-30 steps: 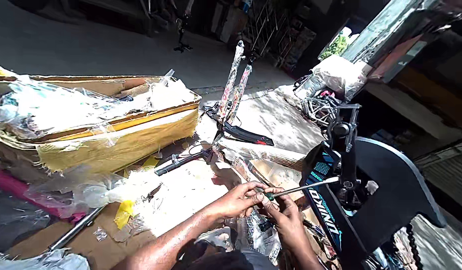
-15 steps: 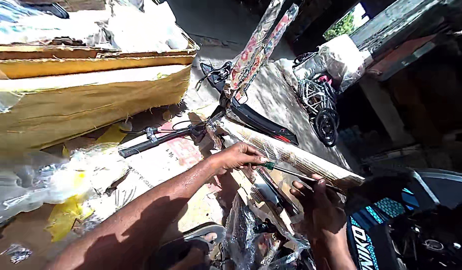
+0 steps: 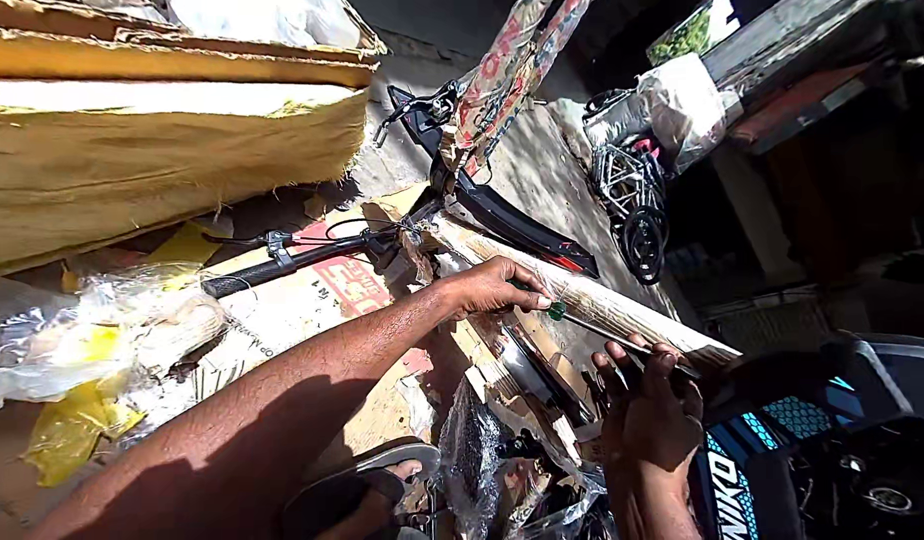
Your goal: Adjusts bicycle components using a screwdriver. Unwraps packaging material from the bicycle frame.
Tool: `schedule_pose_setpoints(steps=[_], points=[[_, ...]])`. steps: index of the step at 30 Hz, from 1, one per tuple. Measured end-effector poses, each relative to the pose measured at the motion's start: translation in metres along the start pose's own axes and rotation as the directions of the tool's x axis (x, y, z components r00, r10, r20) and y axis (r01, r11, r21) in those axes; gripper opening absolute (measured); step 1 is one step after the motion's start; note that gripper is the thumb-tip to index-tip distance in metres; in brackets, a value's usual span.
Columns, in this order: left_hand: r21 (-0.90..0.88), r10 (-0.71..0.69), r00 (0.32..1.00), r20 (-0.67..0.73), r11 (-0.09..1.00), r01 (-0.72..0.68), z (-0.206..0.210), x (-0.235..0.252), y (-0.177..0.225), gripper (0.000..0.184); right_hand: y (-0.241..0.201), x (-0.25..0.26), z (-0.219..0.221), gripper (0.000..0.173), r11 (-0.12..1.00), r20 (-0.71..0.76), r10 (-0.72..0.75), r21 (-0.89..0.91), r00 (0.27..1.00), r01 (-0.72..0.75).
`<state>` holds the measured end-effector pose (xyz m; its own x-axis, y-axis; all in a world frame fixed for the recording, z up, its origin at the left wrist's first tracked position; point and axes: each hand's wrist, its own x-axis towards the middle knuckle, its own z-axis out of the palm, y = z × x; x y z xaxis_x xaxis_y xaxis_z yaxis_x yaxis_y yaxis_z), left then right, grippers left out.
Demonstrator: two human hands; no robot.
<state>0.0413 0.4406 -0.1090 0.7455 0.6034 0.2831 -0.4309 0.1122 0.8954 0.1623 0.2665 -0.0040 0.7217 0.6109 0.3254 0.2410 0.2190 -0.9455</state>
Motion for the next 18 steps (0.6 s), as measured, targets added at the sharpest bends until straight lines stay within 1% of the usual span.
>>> schedule_pose_setpoints(steps=[3, 7, 10, 12, 14, 18], points=[[0.010, -0.055, 0.998, 0.014, 0.998, 0.055, -0.0013, 0.0055, -0.0006, 0.018, 0.0012, 0.0006, 0.0023, 0.014, 1.000, -0.022, -0.003, -0.001, 1.000, 0.003], [-0.004, -0.054, 0.998, 0.019, 0.999, 0.055, -0.0015, 0.0070, -0.0031, 0.018, 0.0046, 0.0046, 0.0029, 0.013, 1.000, -0.019, -0.016, 0.009, 1.000, 0.016], [0.000, -0.114, 0.993, 0.011, 0.994, 0.114, -0.0012, 0.0084, -0.0048, 0.021, 0.0071, 0.0050, 0.0027, 0.014, 0.998, -0.020, -0.054, -0.019, 0.998, 0.053], [-0.009, -0.123, 0.992, 0.023, 0.992, 0.123, -0.0009, 0.0097, -0.0075, 0.023, 0.0085, 0.0056, 0.0021, 0.014, 0.998, -0.020, -0.069, -0.018, 0.997, 0.068], [-0.015, -0.127, 0.991, 0.029, 0.992, 0.128, -0.0002, 0.0105, -0.0064, 0.022, 0.0079, 0.0057, 0.0035, 0.015, 0.998, -0.031, -0.064, -0.009, 0.997, 0.064], [-0.001, -0.183, 0.983, 0.028, 0.983, 0.184, -0.0010, 0.0113, 0.0008, 0.023, 0.0055, 0.0044, 0.0061, 0.015, 0.999, -0.055, -0.048, -0.002, 0.997, 0.048]])
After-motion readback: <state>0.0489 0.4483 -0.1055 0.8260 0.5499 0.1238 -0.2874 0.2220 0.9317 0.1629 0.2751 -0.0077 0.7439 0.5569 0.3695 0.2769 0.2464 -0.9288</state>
